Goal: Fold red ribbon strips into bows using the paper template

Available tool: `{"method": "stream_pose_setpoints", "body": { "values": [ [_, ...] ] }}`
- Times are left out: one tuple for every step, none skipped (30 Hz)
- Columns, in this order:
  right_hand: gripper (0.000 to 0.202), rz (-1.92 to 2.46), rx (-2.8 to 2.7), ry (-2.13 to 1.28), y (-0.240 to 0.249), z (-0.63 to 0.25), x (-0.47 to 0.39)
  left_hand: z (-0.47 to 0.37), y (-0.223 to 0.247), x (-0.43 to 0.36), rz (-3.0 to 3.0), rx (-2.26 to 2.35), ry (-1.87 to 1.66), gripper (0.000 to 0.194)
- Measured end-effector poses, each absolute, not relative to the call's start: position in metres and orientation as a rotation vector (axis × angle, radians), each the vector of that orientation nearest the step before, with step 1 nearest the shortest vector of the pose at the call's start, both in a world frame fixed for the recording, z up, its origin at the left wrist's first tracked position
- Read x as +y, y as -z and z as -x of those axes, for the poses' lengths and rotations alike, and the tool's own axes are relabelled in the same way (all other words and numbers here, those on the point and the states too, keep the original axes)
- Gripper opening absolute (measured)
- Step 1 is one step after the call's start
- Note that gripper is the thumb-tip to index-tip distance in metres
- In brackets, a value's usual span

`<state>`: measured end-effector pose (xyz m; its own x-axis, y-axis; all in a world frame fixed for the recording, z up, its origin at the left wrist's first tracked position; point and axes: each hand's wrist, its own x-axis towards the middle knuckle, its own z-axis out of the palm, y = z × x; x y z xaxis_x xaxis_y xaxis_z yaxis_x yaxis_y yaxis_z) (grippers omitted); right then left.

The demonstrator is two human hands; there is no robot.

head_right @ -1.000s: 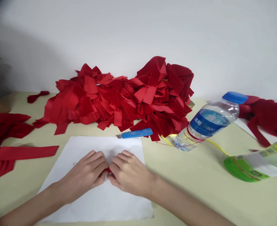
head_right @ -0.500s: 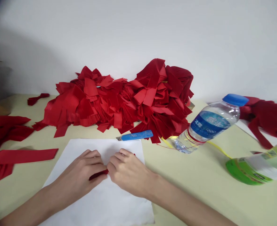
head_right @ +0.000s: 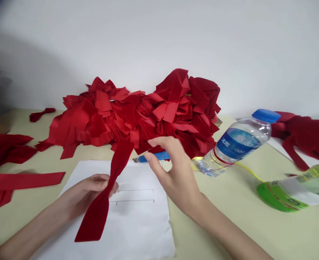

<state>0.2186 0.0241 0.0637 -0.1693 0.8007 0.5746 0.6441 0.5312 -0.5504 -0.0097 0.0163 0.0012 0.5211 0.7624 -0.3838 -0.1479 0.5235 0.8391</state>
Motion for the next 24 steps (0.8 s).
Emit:
{"method": "stream_pose_setpoints", "body": {
  "values": [
    [0.018, 1.207, -1.881, -0.435, -0.060, -0.218, 0.025, 0.009, 0.001, 0.015, -0.822, 0.828, -0.632, 0.019],
    [0.020, 1.197, -1.885, -0.683, -0.055, -0.216, 0.025, 0.007, 0.002, 0.014, -0.818, 0.816, -0.624, 0.020],
    [0.021, 1.157, -1.880, -0.954, -0.050, -0.213, 0.025, 0.005, 0.003, 0.012, -0.814, 0.804, -0.616, 0.020],
    [0.023, 1.095, -1.849, -1.218, -0.045, -0.209, 0.025, 0.003, 0.004, 0.010, -0.800, 0.789, -0.604, 0.019],
    [0.024, 1.020, -1.791, -1.447, -0.041, -0.205, 0.024, 0.001, 0.004, 0.008, -0.782, 0.776, -0.590, 0.019],
    [0.024, 0.951, -1.714, -1.626, -0.039, -0.200, 0.023, 0.000, 0.004, 0.006, -0.763, 0.764, -0.572, 0.018],
    [0.023, 0.901, -1.629, -1.743, -0.036, -0.196, 0.022, -0.001, 0.005, 0.005, -0.740, 0.756, -0.555, 0.017],
    [0.022, 0.875, -1.547, -1.806, -0.035, -0.193, 0.021, -0.002, 0.006, 0.003, -0.718, 0.752, -0.540, 0.015],
    [0.020, 0.867, -1.479, -1.829, -0.034, -0.190, 0.020, -0.003, 0.007, 0.001, -0.693, 0.750, -0.533, 0.014],
    [0.018, 0.867, -1.431, -1.838, -0.033, -0.188, 0.019, -0.004, 0.008, 0.000, -0.667, 0.748, -0.533, 0.013],
    [0.017, 0.873, -1.397, -1.849, -0.031, -0.186, 0.019, -0.005, 0.009, -0.001, -0.637, 0.746, -0.542, 0.013],
    [0.015, 0.880, -1.368, -1.859, -0.030, -0.185, 0.019, -0.005, 0.009, -0.002, -0.606, 0.745, -0.553, 0.013],
    [0.014, 0.880, -1.343, -1.876, -0.028, -0.184, 0.018, -0.006, 0.010, -0.002, -0.579, 0.747, -0.566, 0.013],
    [0.014, 0.864, -1.321, -1.905, -0.026, -0.184, 0.018, -0.007, 0.010, -0.002, -0.566, 0.747, -0.574, 0.014],
    [0.014, 0.831, -1.306, -1.948, -0.025, -0.183, 0.018, -0.008, 0.009, -0.001, -0.568, 0.746, -0.581, 0.015],
    [0.015, 0.788, -1.295, -1.997, -0.023, -0.182, 0.017, -0.009, 0.009, -0.001, -0.581, 0.744, -0.583, 0.015],
    [0.015, 0.747, -1.286, -2.038, -0.022, -0.182, 0.017, -0.010, 0.009, 0.000, -0.599, 0.743, -0.589, 0.016],
    [0.016, 0.719, -1.282, -2.065, -0.021, -0.181, 0.016, -0.010, 0.009, 0.001, -0.617, 0.742, -0.595, 0.016],
    [0.017, 0.710, -1.279, -2.077, -0.020, -0.180, 0.016, -0.011, 0.009, 0.001, -0.629, 0.742, -0.597, 0.016],
    [0.017, 0.719, -1.273, -2.072, -0.020, -0.179, 0.015, -0.010, 0.009, 0.001, -0.629, 0.743, -0.591, 0.015],
    [0.017, 0.729, -1.267, -2.060, -0.019, -0.179, 0.015, -0.010, 0.009, 0.000, -0.618, 0.748, -0.584, 0.015],
    [0.017, 0.732, -1.261, -2.051, -0.019, -0.179, 0.014, -0.010, 0.010, -0.001, -0.606, 0.753, -0.577, 0.014],
    [0.017, 0.721, -1.259, -2.050, -0.020, -0.179, 0.014, -0.009, 0.010, -0.003, -0.593, 0.758, -0.574, 0.014],
    [0.016, 0.704, -1.259, -2.055, -0.020, -0.179, 0.014, -0.009, 0.010, -0.005, -0.580, 0.762, -0.575, 0.014]
  ]
}}
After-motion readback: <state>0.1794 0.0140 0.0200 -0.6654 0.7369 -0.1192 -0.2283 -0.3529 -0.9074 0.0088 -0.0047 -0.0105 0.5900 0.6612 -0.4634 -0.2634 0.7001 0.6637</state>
